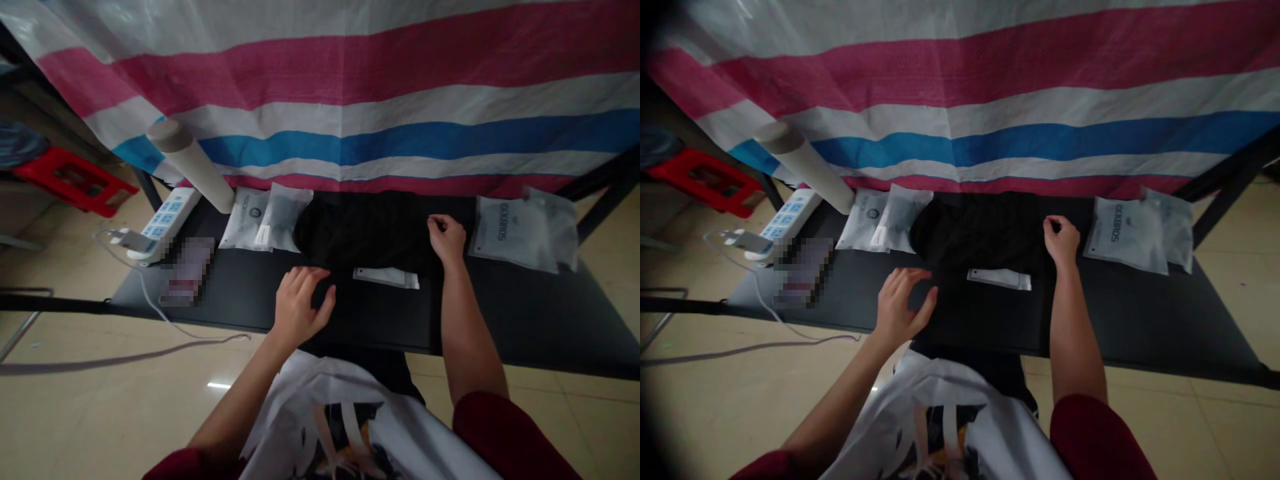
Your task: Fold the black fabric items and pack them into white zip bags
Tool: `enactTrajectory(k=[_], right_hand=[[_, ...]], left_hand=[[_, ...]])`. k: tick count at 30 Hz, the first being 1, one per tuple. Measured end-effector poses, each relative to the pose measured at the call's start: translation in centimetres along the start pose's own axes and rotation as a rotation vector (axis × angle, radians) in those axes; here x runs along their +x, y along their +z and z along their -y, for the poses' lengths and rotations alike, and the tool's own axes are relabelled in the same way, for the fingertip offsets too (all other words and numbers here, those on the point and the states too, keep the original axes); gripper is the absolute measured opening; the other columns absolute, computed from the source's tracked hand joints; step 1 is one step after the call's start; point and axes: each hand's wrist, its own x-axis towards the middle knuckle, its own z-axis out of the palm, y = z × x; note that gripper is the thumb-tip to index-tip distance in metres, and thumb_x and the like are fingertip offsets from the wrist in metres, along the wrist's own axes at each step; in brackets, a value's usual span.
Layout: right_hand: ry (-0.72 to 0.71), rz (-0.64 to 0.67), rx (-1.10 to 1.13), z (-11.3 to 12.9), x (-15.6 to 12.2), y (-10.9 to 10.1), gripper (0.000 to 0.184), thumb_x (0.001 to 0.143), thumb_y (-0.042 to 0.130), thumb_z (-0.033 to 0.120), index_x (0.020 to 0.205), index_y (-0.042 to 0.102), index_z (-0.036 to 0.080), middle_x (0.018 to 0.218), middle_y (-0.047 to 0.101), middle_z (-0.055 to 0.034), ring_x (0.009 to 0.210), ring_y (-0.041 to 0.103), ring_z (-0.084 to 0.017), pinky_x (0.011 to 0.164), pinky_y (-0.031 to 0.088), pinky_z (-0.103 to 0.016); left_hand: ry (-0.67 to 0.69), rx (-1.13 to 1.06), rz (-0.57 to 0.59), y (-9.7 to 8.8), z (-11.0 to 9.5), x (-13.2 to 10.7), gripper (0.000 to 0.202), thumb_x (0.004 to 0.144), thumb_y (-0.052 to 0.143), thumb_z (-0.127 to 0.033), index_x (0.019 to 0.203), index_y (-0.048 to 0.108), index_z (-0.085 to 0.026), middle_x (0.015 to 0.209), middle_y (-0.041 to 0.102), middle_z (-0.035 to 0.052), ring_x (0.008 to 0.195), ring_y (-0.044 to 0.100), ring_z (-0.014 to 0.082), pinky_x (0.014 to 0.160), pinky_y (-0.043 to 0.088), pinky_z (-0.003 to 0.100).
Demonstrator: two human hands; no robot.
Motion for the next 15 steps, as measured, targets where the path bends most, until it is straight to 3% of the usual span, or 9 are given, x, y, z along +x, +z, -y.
enactTrajectory(k=[4,7,11,15], right_hand=[[-0.011,0.0,0.012,-0.1,0.0,0.0,0.032,0.082,0.054,0.038,0.098,0.073,0.018,0.095,0.075,-0.0105,0.091,0.068,-0.028,0.087,0.051,-0.043],[-0.005,0.0,0.001,-0.2,0.0,0.0,0.032,0.082,0.054,0.039,0.097,0.073,0.019,0.095,0.075,-0.0102,0.091,0.068,-0.028,0.086,0.051,-0.043],[0.01,0.009,-0.021,-0.1,0.0,0.0,0.031,0.082,0.054,0.038,0.098,0.073,0.019,0.096,0.075,-0.01,0.091,0.068,-0.028,0.086,0.051,-0.043],[0.023,0.026,-0.025,0.0,0.0,0.0,0.031,0.082,0.055,0.039,0.098,0.072,0.02,0.097,0.075,-0.01,0.092,0.068,-0.028,0.086,0.051,-0.043]], left_hand=[[-0.233,0.051,-0.033,2.2,3.5,1.0,0.046,0.094,0.053,-0.036,0.135,0.043,-0.017,0.123,0.051,0.0159,0.115,0.049,0.0288,0.099,0.043,0.048],[-0.312,0.104,0.049,3.8,5.0,1.2,0.051,0.094,0.05,-0.041,0.139,0.041,-0.02,0.123,0.049,0.0156,0.114,0.05,0.0301,0.096,0.043,0.049],[-0.29,0.156,0.148,4.5,4.8,1.1,0.055,0.094,0.05,-0.045,0.143,0.038,-0.025,0.128,0.049,0.0136,0.115,0.049,0.031,0.093,0.044,0.047],[-0.303,0.178,0.159,4.6,4.5,1.3,0.053,0.094,0.049,-0.047,0.141,0.042,-0.023,0.129,0.051,0.0144,0.114,0.049,0.0323,0.091,0.044,0.047]])
